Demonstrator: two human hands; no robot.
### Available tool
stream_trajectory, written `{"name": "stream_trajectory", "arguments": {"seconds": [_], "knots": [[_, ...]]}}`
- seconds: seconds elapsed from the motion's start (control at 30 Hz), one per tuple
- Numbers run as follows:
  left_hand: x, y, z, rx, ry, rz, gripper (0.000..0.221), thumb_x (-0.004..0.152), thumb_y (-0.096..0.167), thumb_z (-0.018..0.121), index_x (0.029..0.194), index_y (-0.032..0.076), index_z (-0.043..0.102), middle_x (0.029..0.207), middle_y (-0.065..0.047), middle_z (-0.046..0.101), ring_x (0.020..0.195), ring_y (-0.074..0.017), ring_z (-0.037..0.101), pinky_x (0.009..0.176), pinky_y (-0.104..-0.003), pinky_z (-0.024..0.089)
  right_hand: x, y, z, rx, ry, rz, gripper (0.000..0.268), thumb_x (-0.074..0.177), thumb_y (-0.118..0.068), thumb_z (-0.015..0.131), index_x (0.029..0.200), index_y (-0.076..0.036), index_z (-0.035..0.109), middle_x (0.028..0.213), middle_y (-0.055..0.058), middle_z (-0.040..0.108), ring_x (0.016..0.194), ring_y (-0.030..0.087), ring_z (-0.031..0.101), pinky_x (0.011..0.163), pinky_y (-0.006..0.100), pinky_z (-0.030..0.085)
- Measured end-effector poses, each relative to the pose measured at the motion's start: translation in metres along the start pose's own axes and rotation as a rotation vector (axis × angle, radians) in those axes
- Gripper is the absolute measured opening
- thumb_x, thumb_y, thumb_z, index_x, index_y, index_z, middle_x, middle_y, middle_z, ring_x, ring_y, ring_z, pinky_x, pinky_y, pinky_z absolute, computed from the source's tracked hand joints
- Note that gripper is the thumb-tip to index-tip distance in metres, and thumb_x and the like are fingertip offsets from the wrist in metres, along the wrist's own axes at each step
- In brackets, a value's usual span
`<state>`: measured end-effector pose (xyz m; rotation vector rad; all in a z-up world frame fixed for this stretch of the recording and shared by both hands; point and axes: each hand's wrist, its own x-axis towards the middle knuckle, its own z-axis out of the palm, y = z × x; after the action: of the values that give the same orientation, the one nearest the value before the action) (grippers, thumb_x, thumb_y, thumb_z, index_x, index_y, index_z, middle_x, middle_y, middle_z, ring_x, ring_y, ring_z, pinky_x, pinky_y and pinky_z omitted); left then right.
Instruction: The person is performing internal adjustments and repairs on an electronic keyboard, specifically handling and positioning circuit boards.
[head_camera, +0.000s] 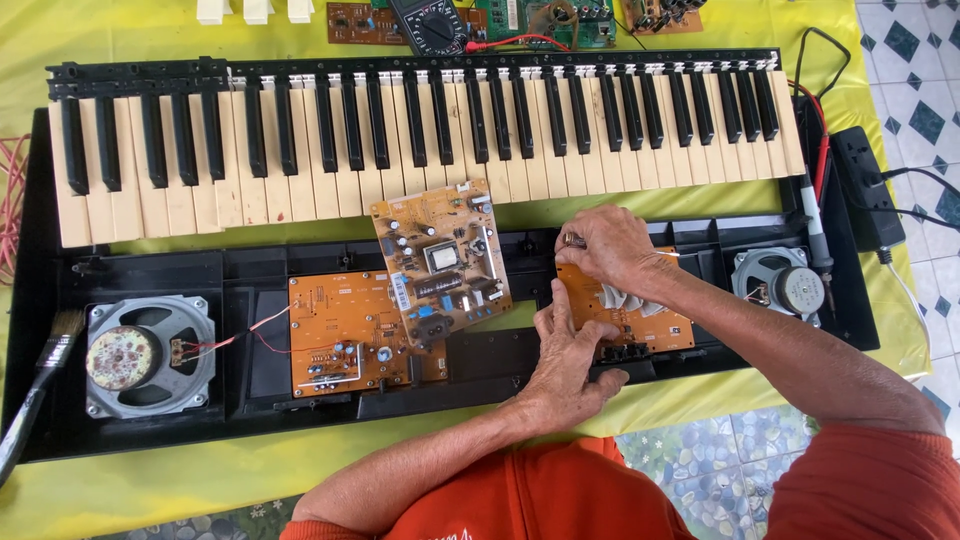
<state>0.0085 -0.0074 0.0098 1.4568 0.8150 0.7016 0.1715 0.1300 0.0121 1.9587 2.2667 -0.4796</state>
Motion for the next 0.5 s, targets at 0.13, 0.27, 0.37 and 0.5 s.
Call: {"name": "stream_trajectory", "arguments": {"seconds": [0.13, 0.27, 0.37, 0.5], "knots": [[0.005, -0.012, 0.000, 0.047, 0.004, -0.001, 0.044, 0.084, 0.023, 0.075, 0.121, 0.003, 0.061, 0.165, -0.035, -0.020, 0.147, -0.0531, 0.006, 0.105, -0.059, 0.043, 0.000, 0.007, 0.012, -0.026, 0.007, 0.012, 0.009, 0.079, -0.038, 0.083, 0.084, -0.033, 0.077, 0.081, -0.008, 0.072, 0.091, 0.024, 0.073, 0.079, 0.044, 0.062], [0.005, -0.010, 0.000, 0.079, 0.011, 0.017, 0.042, 0.086, 0.020, 0.072, 0.123, 0.002, 0.061, 0.163, -0.039, -0.018, 0.147, -0.0565, 0.005, 0.106, -0.065, 0.041, -0.004, 0.007, 0.012, -0.009, 0.105, -0.107, 0.008, 0.082, -0.029, 0.082, 0.083, -0.026, 0.075, 0.077, -0.006, 0.069, 0.086, 0.024, 0.073, 0.073, 0.042, 0.061], [0.004, -0.011, 0.000, 0.072, 0.026, 0.023, 0.041, 0.086, 0.019, 0.072, 0.122, 0.003, 0.062, 0.164, -0.038, -0.018, 0.147, -0.0559, 0.006, 0.107, -0.064, 0.040, -0.009, 0.009, 0.015, -0.044, 0.158, -0.162, 0.009, 0.082, -0.027, 0.082, 0.085, -0.025, 0.074, 0.077, -0.005, 0.067, 0.083, 0.023, 0.073, 0.071, 0.041, 0.062], [0.003, -0.009, 0.002, 0.055, 0.039, 0.022, 0.041, 0.085, 0.020, 0.073, 0.121, 0.004, 0.061, 0.165, -0.037, -0.018, 0.147, -0.0549, 0.007, 0.109, -0.063, 0.039, -0.019, -0.005, 0.006, -0.136, 0.173, -0.190, 0.013, 0.082, -0.024, 0.083, 0.093, -0.024, 0.076, 0.079, -0.007, 0.065, 0.081, 0.019, 0.072, 0.073, 0.038, 0.063]]}}
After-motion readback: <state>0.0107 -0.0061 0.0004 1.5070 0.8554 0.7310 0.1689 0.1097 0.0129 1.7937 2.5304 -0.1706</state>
